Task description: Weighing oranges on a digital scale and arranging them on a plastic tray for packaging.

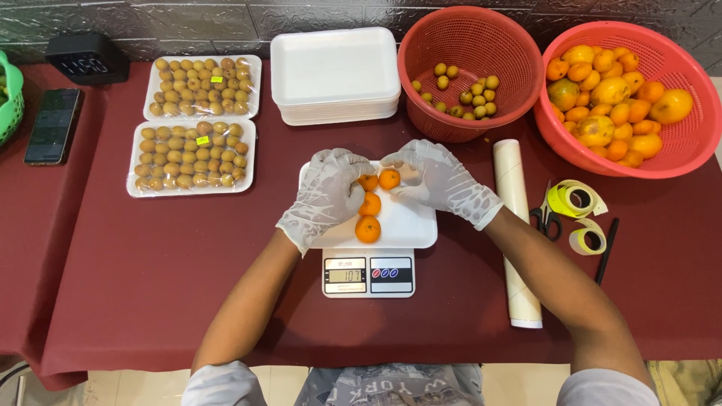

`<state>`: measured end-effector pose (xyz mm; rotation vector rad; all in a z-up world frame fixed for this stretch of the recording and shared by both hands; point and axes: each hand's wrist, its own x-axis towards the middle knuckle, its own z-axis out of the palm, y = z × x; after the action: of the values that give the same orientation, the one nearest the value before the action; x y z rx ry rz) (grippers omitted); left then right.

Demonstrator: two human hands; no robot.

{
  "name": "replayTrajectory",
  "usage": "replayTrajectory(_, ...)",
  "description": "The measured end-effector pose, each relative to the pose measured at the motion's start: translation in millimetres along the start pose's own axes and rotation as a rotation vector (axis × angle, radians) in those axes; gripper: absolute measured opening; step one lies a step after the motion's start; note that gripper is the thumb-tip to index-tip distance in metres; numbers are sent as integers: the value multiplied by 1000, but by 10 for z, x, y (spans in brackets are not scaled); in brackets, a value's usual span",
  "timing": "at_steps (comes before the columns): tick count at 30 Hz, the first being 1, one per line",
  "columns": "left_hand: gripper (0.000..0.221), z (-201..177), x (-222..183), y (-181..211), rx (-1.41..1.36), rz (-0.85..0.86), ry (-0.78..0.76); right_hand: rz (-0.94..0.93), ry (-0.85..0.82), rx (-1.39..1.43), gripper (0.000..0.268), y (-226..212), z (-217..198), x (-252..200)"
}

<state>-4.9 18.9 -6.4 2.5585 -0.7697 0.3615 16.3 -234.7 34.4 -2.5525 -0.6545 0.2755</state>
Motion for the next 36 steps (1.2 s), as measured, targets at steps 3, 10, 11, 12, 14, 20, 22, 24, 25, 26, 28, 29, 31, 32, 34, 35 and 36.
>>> replayTrajectory(3, 35, 23, -7, -26, -3, -3, 5, -30, 5, -23, 53, 37, 8, 1)
replayTrajectory(10, 36, -53, 0, 48, 12, -13, -9, -64, 14, -54, 54, 24, 9, -28)
replayTrajectory(11, 35, -59, 3, 61, 9, 0, 0, -102, 54, -19, 55, 47, 19, -36)
replayTrajectory(12, 34, -65, 8, 76, 5, 12, 8, -139, 95, 16, 56, 70, 27, -43)
replayTrajectory(14, 33, -115, 33, 138, -12, 20, 18, -156, 113, 54, 55, 0, -55, -105)
replayTrajectory(20, 34, -189, 177, 360, -78, 38, 40, -200, 236, 46, 52, -22, -294, -362)
replayTrajectory(22, 36, -155, 233, 453, -134, 55, 40, -191, 271, 39, 51, -22, -370, -486)
replayTrajectory(24, 33, -123, 311, 561, -153, 142, 53, -178, 350, -6, 44, -59, -469, -617)
replayTrajectory(25, 33, -112, 353, 634, -155, 150, 50, -170, 356, -6, 44, -16, -479, -681)
replayTrajectory(26, 33, -100, 394, 709, -164, 176, 44, -169, 399, -23, 41, 27, -490, -746)
replayTrajectory(28, 34, -66, 478, 852, -175, 210, 35, -160, 447, -40, 38, 88, -560, -890)
replayTrajectory(29, 32, -46, 511, 918, -219, 236, 19, -182, 464, -44, 37, 100, -611, -972)
replayTrajectory(31, 31, -27, 586, 1051, -266, 268, -1, -197, 486, -48, 36, 201, -653, -1124)
replayTrajectory(32, 30, -28, 630, 1118, -276, 288, -22, -200, 511, -45, 38, 290, -645, -1194)
replayTrajectory(34, 30, -30, 733, 1253, -288, 314, -47, -196, 543, -42, 41, 344, -711, -1330)
replayTrajectory(35, 29, -33, 792, 1320, -295, 325, -86, -187, 566, -28, 37, 309, -787, -1393)
replayTrajectory(36, 28, -34, 852, 1388, -301, 335, -125, -179, 590, -14, 33, 275, -863, -1457)
